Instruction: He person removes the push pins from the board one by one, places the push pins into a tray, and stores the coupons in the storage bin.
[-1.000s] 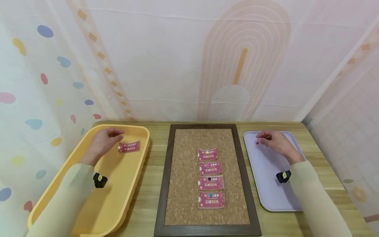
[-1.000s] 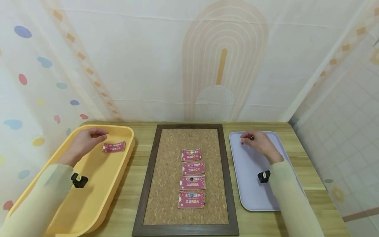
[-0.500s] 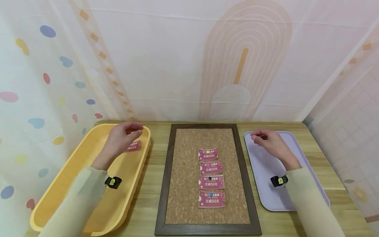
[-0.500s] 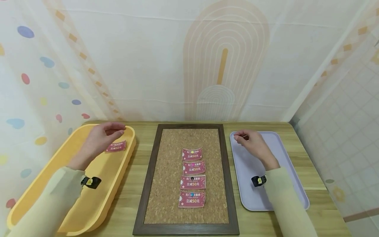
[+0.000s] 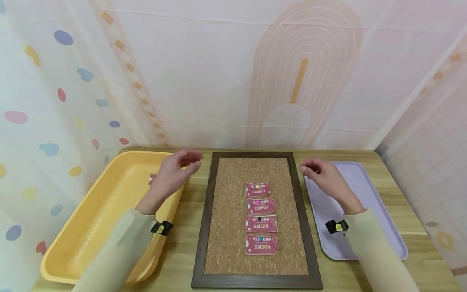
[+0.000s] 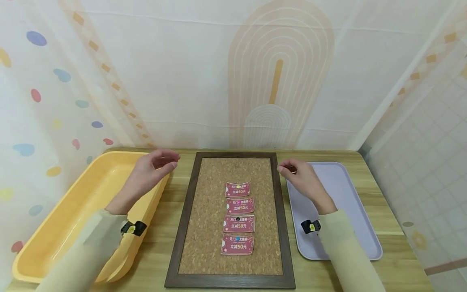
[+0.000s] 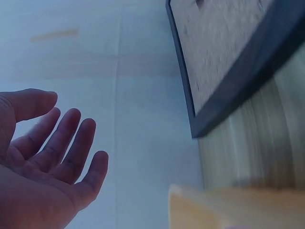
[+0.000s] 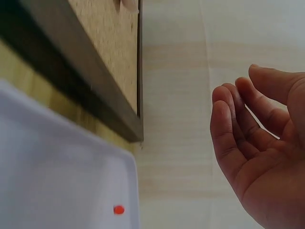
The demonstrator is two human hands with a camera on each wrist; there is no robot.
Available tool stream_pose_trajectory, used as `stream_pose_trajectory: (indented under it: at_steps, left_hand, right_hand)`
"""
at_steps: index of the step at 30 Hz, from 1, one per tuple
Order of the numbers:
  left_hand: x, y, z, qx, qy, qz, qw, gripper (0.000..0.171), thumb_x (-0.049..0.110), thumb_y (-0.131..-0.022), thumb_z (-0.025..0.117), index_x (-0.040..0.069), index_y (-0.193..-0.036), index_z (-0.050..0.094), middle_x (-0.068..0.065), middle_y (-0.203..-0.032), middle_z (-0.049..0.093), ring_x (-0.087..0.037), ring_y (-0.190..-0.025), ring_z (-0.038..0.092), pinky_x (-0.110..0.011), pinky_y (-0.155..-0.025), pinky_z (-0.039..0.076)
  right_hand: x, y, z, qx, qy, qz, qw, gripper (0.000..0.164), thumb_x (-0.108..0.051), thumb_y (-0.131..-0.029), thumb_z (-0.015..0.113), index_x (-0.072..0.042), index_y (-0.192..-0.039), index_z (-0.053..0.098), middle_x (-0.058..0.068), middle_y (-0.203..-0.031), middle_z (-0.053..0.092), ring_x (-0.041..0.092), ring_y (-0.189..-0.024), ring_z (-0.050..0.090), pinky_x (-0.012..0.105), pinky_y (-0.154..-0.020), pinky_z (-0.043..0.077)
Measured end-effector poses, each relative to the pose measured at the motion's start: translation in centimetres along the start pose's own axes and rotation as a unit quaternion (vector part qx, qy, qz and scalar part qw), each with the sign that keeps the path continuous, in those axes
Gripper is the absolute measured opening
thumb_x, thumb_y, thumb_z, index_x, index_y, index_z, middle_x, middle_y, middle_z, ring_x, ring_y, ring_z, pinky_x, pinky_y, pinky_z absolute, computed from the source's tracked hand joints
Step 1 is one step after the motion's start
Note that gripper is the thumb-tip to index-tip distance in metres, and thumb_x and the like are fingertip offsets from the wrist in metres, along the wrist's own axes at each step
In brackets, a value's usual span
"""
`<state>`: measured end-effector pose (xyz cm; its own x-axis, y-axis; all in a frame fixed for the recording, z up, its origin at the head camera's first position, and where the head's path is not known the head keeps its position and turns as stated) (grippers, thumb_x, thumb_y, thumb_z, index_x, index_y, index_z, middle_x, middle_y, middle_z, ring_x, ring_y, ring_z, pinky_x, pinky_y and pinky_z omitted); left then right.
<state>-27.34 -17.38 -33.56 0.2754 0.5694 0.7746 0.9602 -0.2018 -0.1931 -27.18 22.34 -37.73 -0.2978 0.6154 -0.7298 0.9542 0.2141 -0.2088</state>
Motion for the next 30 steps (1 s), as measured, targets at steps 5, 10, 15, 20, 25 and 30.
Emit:
stream_pose_trajectory:
  at_steps: [5, 10, 15, 20, 25, 30]
  left_hand:
    - [0.4, 0.3, 1.8, -0.008, 0.043, -0.016, 0.9989, 0.028, 0.009, -0.100, 0.067, 0.001, -0.127, 0.067, -0.017, -0.123, 0.070, -0.030, -0.111, 0.067, -0.046, -0.095, 0.054]
    - [0.9, 0.4, 3.8, -0.017, 0.064, -0.019, 0.9976, 0.027, 0.010, -0.100, 0.067, 0.003, -0.126, 0.068, -0.016, -0.124, 0.070, -0.031, -0.113, 0.067, -0.047, -0.096, 0.055]
    - [1.8, 0.3, 5.8, -0.028, 0.072, 0.001, 0.9970, 0.030, 0.009, -0.100, 0.067, 0.000, -0.129, 0.066, -0.019, -0.126, 0.068, -0.035, -0.115, 0.066, -0.050, -0.097, 0.055]
    - [2.4, 0.1, 7.8, -0.045, 0.078, 0.000, 0.9960, 0.029, 0.008, -0.100, 0.066, 0.000, -0.128, 0.065, -0.020, -0.127, 0.066, -0.036, -0.114, 0.066, -0.048, -0.094, 0.056]
    - [2.4, 0.1, 9.5, -0.062, 0.086, -0.020, 0.9942, 0.028, 0.009, -0.100, 0.066, 0.002, -0.127, 0.065, -0.019, -0.126, 0.067, -0.034, -0.114, 0.065, -0.047, -0.096, 0.055]
    - [1.9, -0.3, 11.1, -0.066, 0.078, -0.031, 0.9943, 0.029, 0.009, -0.099, 0.067, 0.000, -0.127, 0.066, -0.015, -0.121, 0.068, -0.031, -0.111, 0.065, -0.047, -0.097, 0.054]
  right_hand:
    - [-0.9, -0.1, 1.1, -0.011, 0.003, 0.000, 1.000, 0.022, -0.020, -0.104, 0.064, -0.002, -0.114, 0.070, 0.009, -0.098, 0.071, 0.021, -0.086, 0.063, 0.032, -0.073, 0.050]
    - [-1.9, -0.2, 2.3, -0.022, -0.001, 0.000, 1.000, 0.023, -0.019, -0.104, 0.065, -0.001, -0.117, 0.070, 0.008, -0.102, 0.071, 0.022, -0.087, 0.060, 0.035, -0.074, 0.050]
    - [-2.8, -0.3, 3.7, -0.033, -0.001, -0.015, 0.999, 0.022, -0.018, -0.104, 0.064, 0.000, -0.116, 0.070, 0.007, -0.100, 0.071, 0.020, -0.084, 0.060, 0.033, -0.071, 0.051]
    - [-3.5, -0.4, 4.9, -0.046, -0.003, -0.026, 0.999, 0.019, -0.016, -0.103, 0.065, -0.001, -0.114, 0.070, 0.007, -0.097, 0.071, 0.018, -0.081, 0.060, 0.034, -0.069, 0.050]
    - [-3.9, -0.6, 6.0, -0.062, -0.008, -0.031, 0.998, 0.020, -0.017, -0.104, 0.065, -0.002, -0.116, 0.070, 0.005, -0.099, 0.072, 0.018, -0.084, 0.063, 0.035, -0.072, 0.052]
    - [-4.5, -1.0, 7.1, -0.078, -0.007, -0.049, 0.996, 0.018, -0.017, -0.103, 0.066, -0.003, -0.113, 0.072, 0.005, -0.102, 0.072, 0.019, -0.092, 0.068, 0.040, -0.079, 0.056]
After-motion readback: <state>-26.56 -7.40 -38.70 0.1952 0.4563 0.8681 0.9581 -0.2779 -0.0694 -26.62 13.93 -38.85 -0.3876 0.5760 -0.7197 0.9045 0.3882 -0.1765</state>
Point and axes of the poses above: each hand's wrist, its own y-axis away from the middle knuckle, its own z-axis out of the palm, x = y × z, the point moved 9 cm from there along -y, towards the middle knuckle
